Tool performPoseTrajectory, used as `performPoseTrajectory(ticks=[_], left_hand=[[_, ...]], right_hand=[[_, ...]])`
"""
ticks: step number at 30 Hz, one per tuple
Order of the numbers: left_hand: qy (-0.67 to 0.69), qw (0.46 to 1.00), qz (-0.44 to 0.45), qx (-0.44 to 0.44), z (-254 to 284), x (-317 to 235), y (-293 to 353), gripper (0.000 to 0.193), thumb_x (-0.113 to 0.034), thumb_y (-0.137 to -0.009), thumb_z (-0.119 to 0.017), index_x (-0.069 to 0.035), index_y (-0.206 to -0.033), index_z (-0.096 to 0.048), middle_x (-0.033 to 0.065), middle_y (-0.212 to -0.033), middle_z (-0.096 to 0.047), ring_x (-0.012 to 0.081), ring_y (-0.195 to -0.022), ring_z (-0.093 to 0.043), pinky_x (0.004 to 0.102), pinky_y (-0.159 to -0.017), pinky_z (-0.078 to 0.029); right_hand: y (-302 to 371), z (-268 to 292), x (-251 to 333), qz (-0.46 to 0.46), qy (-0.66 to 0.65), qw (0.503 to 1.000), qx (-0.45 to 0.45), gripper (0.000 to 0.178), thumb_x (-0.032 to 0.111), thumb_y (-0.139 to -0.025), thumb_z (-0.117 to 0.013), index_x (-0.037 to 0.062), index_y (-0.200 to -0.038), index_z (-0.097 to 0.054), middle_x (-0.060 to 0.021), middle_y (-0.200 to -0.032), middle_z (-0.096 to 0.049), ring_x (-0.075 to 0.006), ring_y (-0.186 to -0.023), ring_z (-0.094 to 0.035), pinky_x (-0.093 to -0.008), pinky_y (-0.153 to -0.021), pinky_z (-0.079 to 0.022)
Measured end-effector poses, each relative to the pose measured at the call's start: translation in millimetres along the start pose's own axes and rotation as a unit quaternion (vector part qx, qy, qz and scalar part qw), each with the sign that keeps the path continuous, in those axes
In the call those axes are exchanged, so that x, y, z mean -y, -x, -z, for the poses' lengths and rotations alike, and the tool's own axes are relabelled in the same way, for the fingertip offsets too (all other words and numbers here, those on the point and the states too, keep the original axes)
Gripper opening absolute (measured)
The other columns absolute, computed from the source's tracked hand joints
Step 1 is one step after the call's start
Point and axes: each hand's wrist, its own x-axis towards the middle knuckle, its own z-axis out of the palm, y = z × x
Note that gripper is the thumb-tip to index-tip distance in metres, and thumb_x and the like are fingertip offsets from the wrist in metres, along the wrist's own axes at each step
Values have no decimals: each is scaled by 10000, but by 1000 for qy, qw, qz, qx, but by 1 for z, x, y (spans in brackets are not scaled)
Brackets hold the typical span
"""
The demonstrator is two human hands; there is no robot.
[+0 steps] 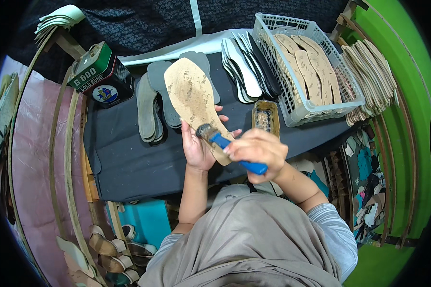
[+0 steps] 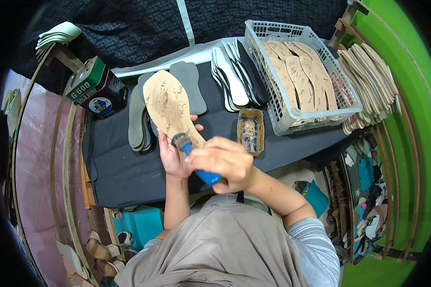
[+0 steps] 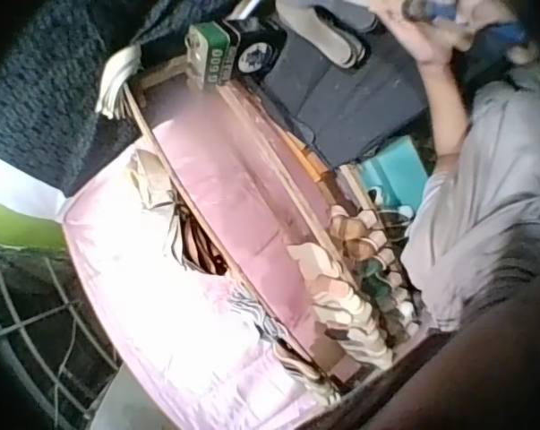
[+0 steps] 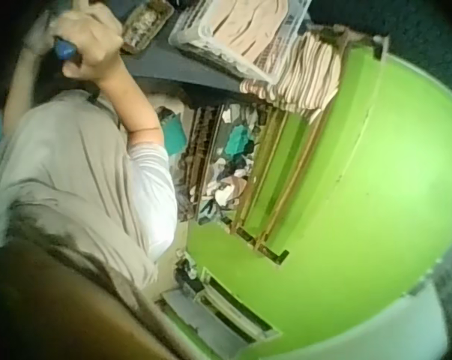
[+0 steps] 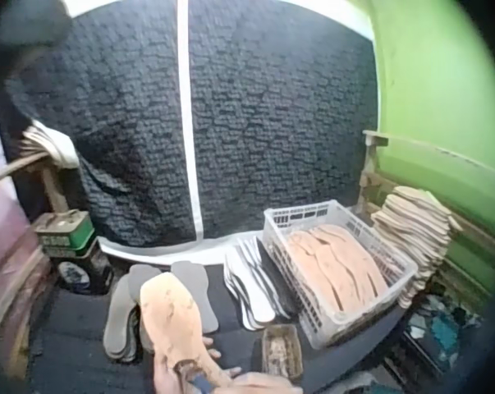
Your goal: The person applies glue to shoe insoles using a brush and places the coated insoles into a plastic basket.
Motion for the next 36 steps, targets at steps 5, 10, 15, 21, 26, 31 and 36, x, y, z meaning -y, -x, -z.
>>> performPoseTrajectory(ticks=[5,10,15,21,26,31,36], left_hand=[[25,1000,-14,-11,6,-9,-2,629,-558,-942,-143,-125,-1371,-301,140,-1231,-444,224,-1029,-524,604,-819,-480],[57,998,-33,16,5,-16,-10,630,-565,-940,-150,-133,-1376,-292,132,-1253,-421,227,-1049,-522,633,-833,-459],[61,995,-52,67,13,-24,-8,587,-535,-951,-151,-179,-1402,-272,140,-1303,-396,258,-1107,-479,667,-876,-405],[54,998,-6,18,1,-8,-6,659,-587,-927,-163,-128,-1390,-258,154,-1278,-395,371,-1188,-435,670,-828,-444],[54,997,39,46,-1,-1,-4,691,-611,-914,-152,-139,-1414,-208,161,-1351,-328,500,-1254,-296,726,-830,-393],[122,989,69,52,-8,8,-1,715,-623,-906,-140,-136,-1430,-173,132,-1400,-315,472,-1210,-385,640,-847,-453],[77,996,51,15,-9,6,-5,727,-633,-899,-139,-151,-1444,-130,92,-1439,-283,459,-1154,-454,573,-832,-494]], right_hand=[[18,0,12,3,-28,999,37,243,-3,-572,-617,-11,-815,-625,-113,-815,-653,-220,-612,-588,-287,-548,-484],[32,13,18,-49,-40,995,71,256,-47,-557,-549,-23,-801,-622,-120,-794,-655,-226,-609,-583,-288,-547,-488],[26,31,18,-89,-58,992,65,273,-36,-546,-519,-27,-799,-622,-144,-790,-663,-228,-621,-593,-286,-571,-500],[19,29,12,-41,9,998,50,305,7,-508,-559,-15,-805,-622,-130,-791,-664,-229,-618,-591,-283,-567,-492],[4,34,4,-28,14,999,35,333,18,-487,-579,-12,-815,-627,-116,-798,-668,-229,-654,-597,-289,-591,-494],[-11,28,-5,9,73,997,-3,231,16,-594,-630,-1,-824,-636,-104,-807,-675,-215,-684,-620,-291,-622,-509],[-5,23,-8,-2,69,998,-14,266,-7,-551,-595,-5,-813,-634,-108,-795,-670,-224,-660,-609,-290,-608,-503]])
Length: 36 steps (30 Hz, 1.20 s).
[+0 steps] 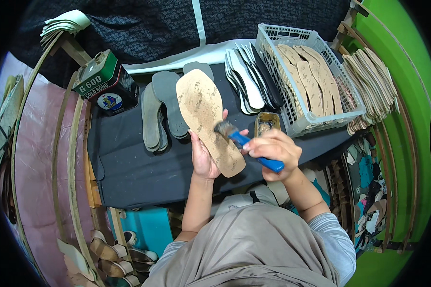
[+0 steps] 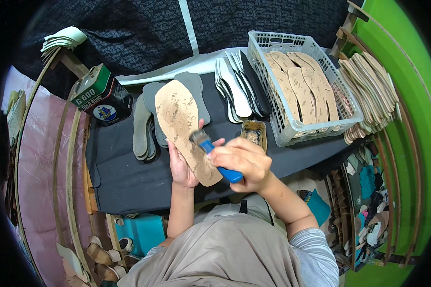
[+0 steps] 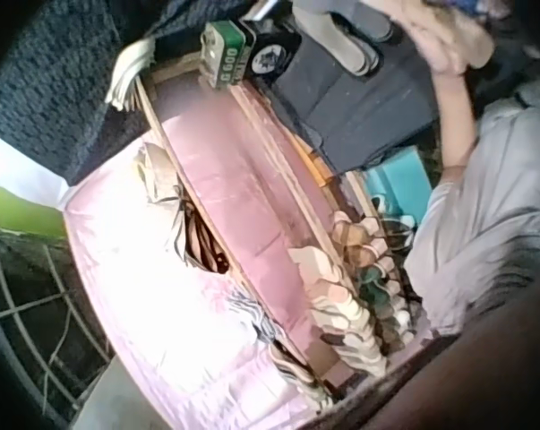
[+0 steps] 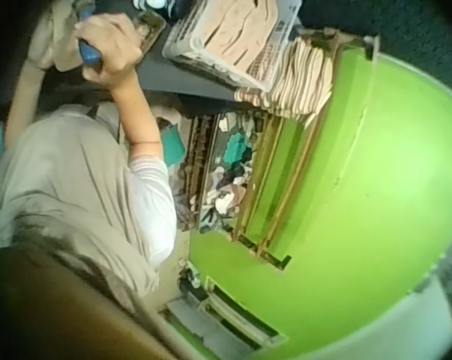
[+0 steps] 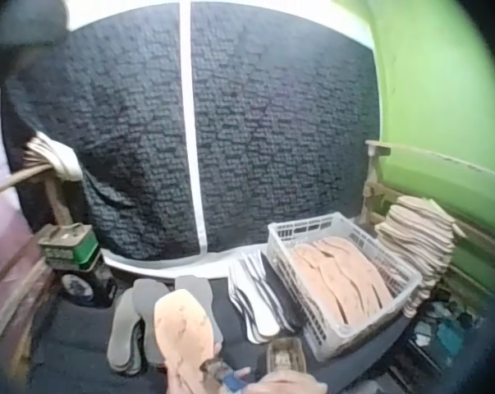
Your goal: The person applies glue to shoe insoles using a brush and places the coated insoles into a plastic basket.
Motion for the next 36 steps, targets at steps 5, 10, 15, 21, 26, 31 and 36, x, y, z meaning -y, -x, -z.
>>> performPoseTrajectory(ticks=[5,10,15,21,26,31,36], left_hand=[[-62,998,-1,11,17,-1,3,744,-642,-895,-144,-141,-1445,-138,84,-1451,-272,397,-957,-597,459,-734,-546],[-109,991,46,-60,12,6,7,760,-648,-893,-127,-118,-1437,-165,99,-1443,-291,348,-838,-621,433,-664,-548],[-166,986,29,10,5,8,5,801,-666,-882,-101,-87,-1427,-193,99,-1453,-272,325,-829,-621,395,-674,-536],[-185,980,55,-57,8,5,13,778,-655,-890,-100,-103,-1430,-195,114,-1430,-314,294,-839,-613,374,-700,-534],[-151,987,-18,-46,12,-1,3,721,-615,-913,-117,-121,-1434,-183,112,-1428,-313,305,-916,-591,431,-688,-543],[-100,994,-35,-15,10,-6,4,671,-582,-931,-119,-145,-1437,-180,113,-1435,-301,313,-901,-594,452,-684,-549],[-166,985,-30,-25,3,1,2,675,-575,-935,-118,-116,-1417,-228,130,-1397,-363,255,-939,-585,404,-723,-534]], right_hand=[[8,3,2,-29,-36,999,17,333,-15,-483,-544,-19,-805,-630,-122,-777,-666,-227,-640,-598,-288,-585,-490],[-8,7,-10,6,45,998,-45,337,-71,-518,-552,6,-839,-622,-117,-811,-673,-225,-676,-624,-286,-607,-491],[-7,14,-19,4,144,982,-124,357,-81,-535,-556,14,-875,-610,-118,-854,-679,-242,-738,-645,-298,-648,-489],[7,0,-1,38,87,995,-27,257,-27,-615,-587,18,-866,-624,-116,-869,-674,-221,-687,-614,-279,-627,-484],[18,-3,13,16,-6,999,40,271,34,-554,-617,3,-822,-637,-109,-814,-660,-219,-616,-575,-286,-549,-483],[13,7,19,-22,-85,994,71,269,-14,-553,-584,-3,-817,-635,-114,-794,-662,-221,-601,-566,-284,-552,-483],[-5,0,10,19,-17,999,-33,202,25,-632,-648,4,-833,-633,-113,-833,-676,-214,-642,-590,-280,-579,-495]])
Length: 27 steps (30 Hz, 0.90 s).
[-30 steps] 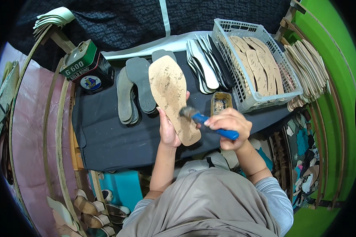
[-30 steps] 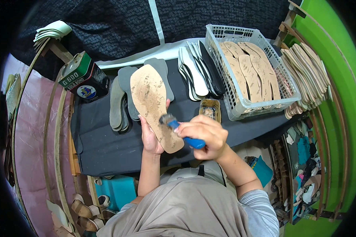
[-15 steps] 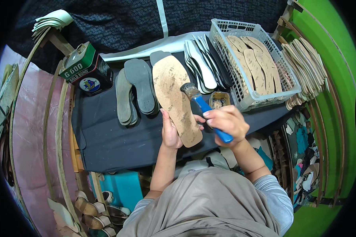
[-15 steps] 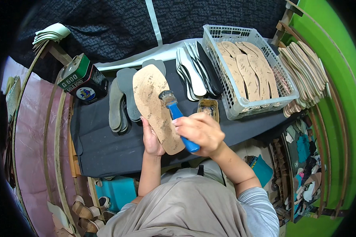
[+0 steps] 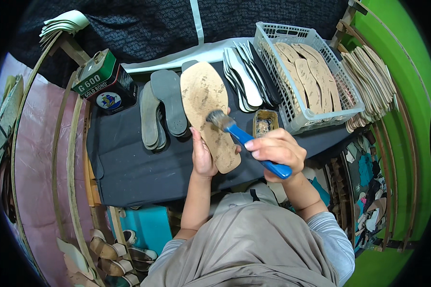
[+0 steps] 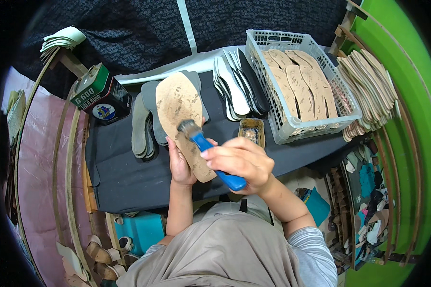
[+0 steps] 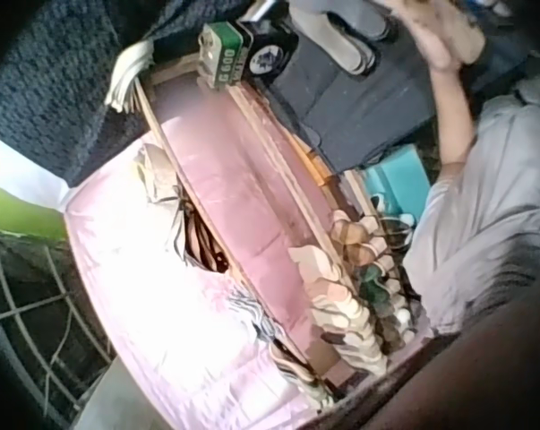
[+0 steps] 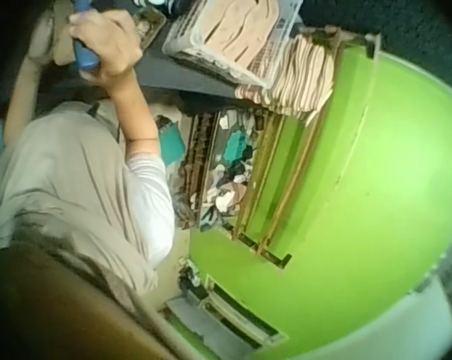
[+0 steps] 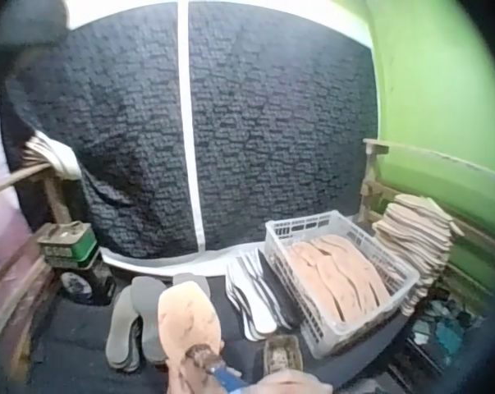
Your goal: The person applies glue to shoe insoles using a brush and places the coated insoles into a plastic basket.
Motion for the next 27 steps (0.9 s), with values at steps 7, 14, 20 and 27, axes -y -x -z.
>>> performPoseTrajectory(ticks=[7,14,20,27], left_hand=[[-102,993,21,-55,-8,-5,-3,689,-557,-944,-141,-49,-1389,-276,148,-1364,-408,224,-847,-600,351,-707,-532],[-86,996,23,-20,-10,-8,-2,682,-520,-954,-125,-15,-1389,-269,183,-1364,-403,218,-776,-594,330,-678,-517],[-78,997,25,-8,-11,-13,0,688,-526,-954,-122,-17,-1396,-253,186,-1365,-402,213,-831,-599,340,-713,-517],[-62,992,110,-11,2,-2,4,718,-570,-939,-136,-30,-1396,-256,158,-1365,-405,223,-1120,-515,346,-910,-454]], right_hand=[[-2,-10,-5,97,29,992,72,165,69,-671,-641,27,-830,-641,-106,-829,-655,-203,-650,-597,-279,-600,-497],[-6,-12,-3,66,-24,995,69,120,47,-697,-643,29,-815,-636,-91,-808,-666,-187,-612,-584,-262,-545,-478],[-13,-15,-4,71,-8,995,68,112,14,-718,-677,48,-805,-614,-78,-795,-677,-163,-614,-583,-252,-520,-468],[-22,-18,-10,73,28,996,31,133,30,-697,-668,49,-811,-603,-88,-801,-679,-172,-636,-593,-252,-532,-472]])
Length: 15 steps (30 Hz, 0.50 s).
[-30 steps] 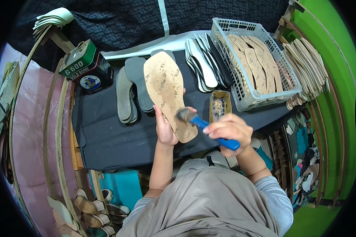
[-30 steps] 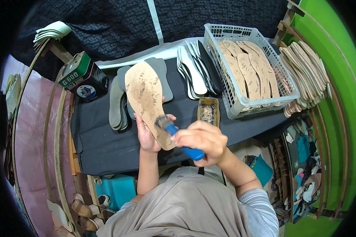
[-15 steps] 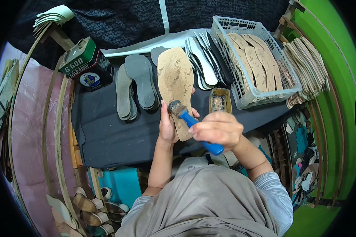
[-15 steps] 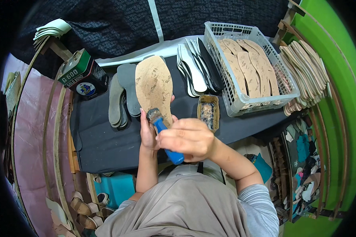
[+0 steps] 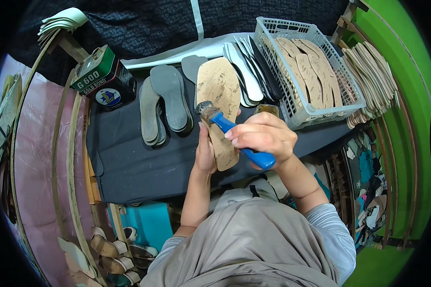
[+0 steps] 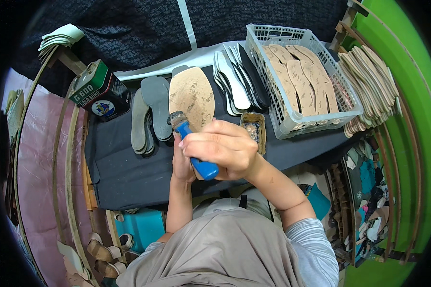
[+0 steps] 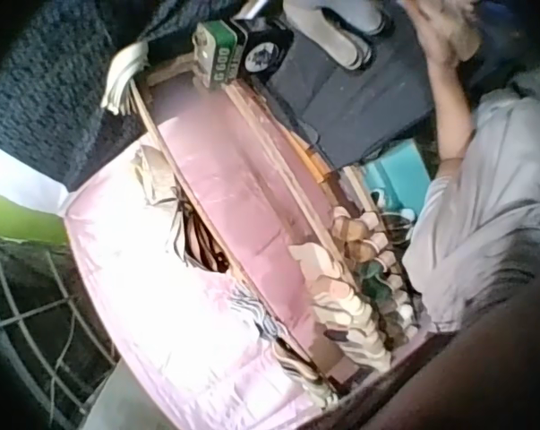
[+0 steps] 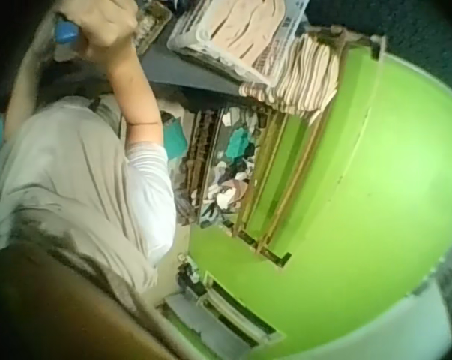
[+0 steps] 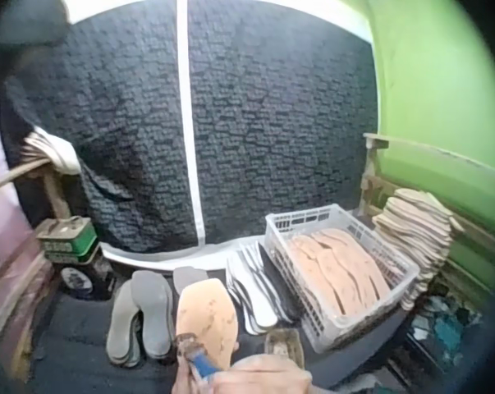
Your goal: The person applies glue to shoe insoles using a brush and places the coated insoles into a plastic basket.
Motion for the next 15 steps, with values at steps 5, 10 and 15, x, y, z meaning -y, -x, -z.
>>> performPoseTrajectory(ticks=[5,10,15], left_hand=[[-41,998,-44,-17,-1,-4,-3,682,-539,-950,-123,-41,-1384,-288,151,-1361,-416,210,-863,-593,339,-718,-519],[100,991,-74,43,13,-8,-9,656,-536,-950,-150,-71,-1396,-276,149,-1387,-379,242,-820,-578,381,-655,-519],[157,982,-107,13,23,-17,-12,616,-540,-950,-150,-153,-1416,-261,94,-1412,-353,236,-840,-556,424,-679,-500]], right_hand=[[18,-4,1,22,-37,999,22,175,88,-677,-624,6,-831,-635,-115,-823,-643,-218,-617,-590,-293,-541,-477],[44,-8,12,21,-81,994,76,208,58,-649,-613,-2,-847,-639,-121,-846,-640,-213,-605,-578,-289,-514,-468],[65,-9,27,-66,-171,976,120,299,-46,-549,-584,-1,-841,-629,-111,-832,-642,-238,-619,-576,-310,-536,-484]])
